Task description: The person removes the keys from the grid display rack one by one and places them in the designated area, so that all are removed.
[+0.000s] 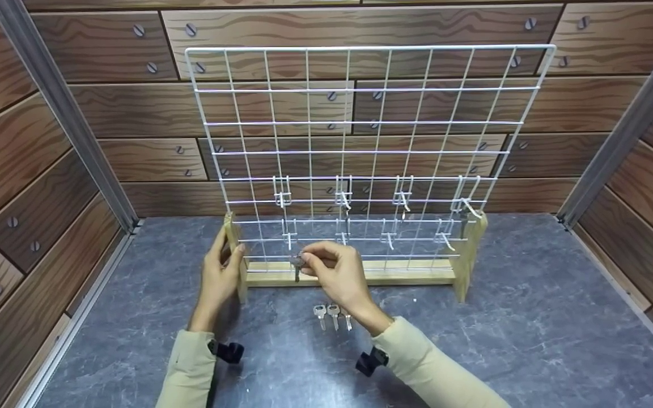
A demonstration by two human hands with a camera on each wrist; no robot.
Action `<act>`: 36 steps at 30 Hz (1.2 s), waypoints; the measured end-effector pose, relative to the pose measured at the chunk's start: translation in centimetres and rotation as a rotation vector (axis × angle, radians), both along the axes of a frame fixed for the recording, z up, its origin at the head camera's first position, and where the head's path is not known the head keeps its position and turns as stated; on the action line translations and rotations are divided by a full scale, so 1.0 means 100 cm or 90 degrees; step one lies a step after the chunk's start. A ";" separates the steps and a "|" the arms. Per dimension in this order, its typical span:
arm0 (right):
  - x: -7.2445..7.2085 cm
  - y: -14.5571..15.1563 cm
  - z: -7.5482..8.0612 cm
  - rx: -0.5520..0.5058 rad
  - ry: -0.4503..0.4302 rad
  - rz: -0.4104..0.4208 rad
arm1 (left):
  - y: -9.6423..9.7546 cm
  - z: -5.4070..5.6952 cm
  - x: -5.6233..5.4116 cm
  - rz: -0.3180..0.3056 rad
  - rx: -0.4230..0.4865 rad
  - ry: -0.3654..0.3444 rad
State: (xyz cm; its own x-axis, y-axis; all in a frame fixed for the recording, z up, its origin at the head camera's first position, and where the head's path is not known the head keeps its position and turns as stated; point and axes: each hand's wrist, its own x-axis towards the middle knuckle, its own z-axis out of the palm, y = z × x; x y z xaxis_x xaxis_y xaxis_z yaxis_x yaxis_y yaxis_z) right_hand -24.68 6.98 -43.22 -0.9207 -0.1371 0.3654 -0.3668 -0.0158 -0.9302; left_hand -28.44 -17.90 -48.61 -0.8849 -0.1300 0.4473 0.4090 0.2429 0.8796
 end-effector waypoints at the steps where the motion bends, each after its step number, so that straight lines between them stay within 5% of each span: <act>1: 0.001 0.001 0.000 -0.004 -0.003 0.002 | 0.000 0.000 0.000 -0.001 0.000 -0.001; 36: 0.005 0.051 -0.022 0.043 -0.046 -0.004 | 0.000 0.000 0.002 -0.001 0.006 -0.015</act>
